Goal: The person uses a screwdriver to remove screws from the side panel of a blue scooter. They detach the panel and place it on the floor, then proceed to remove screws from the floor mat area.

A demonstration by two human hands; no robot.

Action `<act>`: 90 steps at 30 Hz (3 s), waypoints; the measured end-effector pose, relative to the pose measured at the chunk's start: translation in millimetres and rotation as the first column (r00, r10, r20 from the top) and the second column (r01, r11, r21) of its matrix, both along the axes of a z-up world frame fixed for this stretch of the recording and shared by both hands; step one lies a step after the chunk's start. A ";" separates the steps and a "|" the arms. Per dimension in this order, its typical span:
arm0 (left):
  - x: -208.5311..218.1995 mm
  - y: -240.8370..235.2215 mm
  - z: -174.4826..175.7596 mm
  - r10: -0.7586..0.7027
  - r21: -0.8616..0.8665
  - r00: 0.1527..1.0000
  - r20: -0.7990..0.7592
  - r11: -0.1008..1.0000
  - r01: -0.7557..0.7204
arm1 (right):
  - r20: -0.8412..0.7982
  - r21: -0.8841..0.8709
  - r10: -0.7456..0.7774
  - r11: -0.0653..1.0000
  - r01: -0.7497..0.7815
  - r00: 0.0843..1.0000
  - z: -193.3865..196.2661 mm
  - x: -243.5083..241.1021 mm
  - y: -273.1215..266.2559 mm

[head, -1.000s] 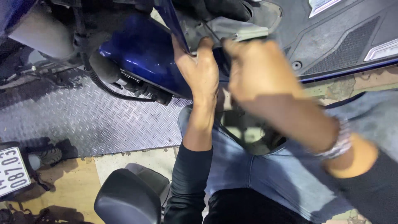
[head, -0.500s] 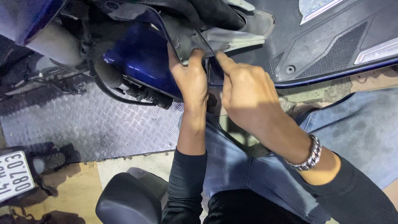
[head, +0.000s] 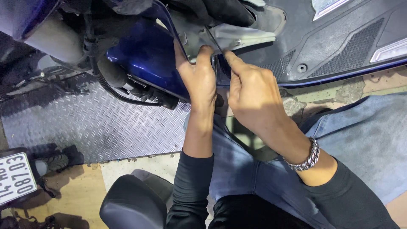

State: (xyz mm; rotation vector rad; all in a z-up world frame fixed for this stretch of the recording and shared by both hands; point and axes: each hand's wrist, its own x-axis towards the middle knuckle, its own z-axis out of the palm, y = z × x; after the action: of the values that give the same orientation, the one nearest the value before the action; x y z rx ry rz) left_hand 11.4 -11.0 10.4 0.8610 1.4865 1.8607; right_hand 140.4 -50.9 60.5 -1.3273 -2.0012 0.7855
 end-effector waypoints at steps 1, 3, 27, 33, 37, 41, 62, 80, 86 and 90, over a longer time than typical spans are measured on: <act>0.1 0.1 -0.2 0.005 -0.015 1.000 0.005 1.000 -0.005 | -0.009 0.001 0.003 1.000 -0.003 1.000 1.2 0.0 -0.3; -1.0 0.3 -1.7 0.012 -0.031 1.000 0.009 0.999 -0.012 | -0.018 0.000 0.007 1.000 -0.007 1.000 1.8 -0.4 0.1; -43.2 -3.5 39.7 -0.024 0.013 0.937 -0.347 0.999 0.030 | -0.120 -0.044 0.076 0.996 -0.082 0.990 31.9 -9.3 13.4; -41.8 -7.8 50.3 -0.096 0.003 0.916 -0.389 0.994 0.106 | -0.100 -0.089 0.089 0.991 -0.098 0.991 31.2 -12.9 23.2; -44.9 -6.8 47.8 -0.118 -0.004 0.928 -0.353 0.992 0.125 | -0.100 -0.098 0.100 0.989 -0.110 0.990 33.8 -13.9 27.6; -49.0 -4.0 40.4 -0.166 0.010 0.931 -0.325 0.984 0.179 | -0.066 -0.084 0.100 0.991 -0.106 0.993 32.3 -14.0 29.6; -38.3 -4.3 11.9 0.036 0.056 0.914 -0.404 0.998 -0.014 | 0.207 -0.507 0.328 0.842 -0.185 0.922 132.8 4.2 76.2; -4.2 -52.9 -1.4 0.162 -0.174 0.862 -0.480 0.946 -0.274 | 0.097 -0.143 0.065 0.988 -0.050 0.993 42.6 95.8 55.8; 0.6 -76.6 14.2 0.190 -0.121 0.926 -0.327 0.963 -0.241 | -0.130 0.097 -0.037 0.994 0.049 0.991 -67.2 51.3 199.4; -2.4 -86.3 -1.0 0.260 -0.127 0.941 -0.217 0.948 -0.292 | -0.267 0.258 0.186 0.959 -0.116 0.945 -92.2 12.2 233.8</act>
State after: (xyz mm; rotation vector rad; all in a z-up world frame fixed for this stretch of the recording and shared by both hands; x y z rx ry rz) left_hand 9.0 -97.3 9.4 0.8129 1.9380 1.8622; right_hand 152.6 182.9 -31.7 -0.8735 -1.9065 0.7333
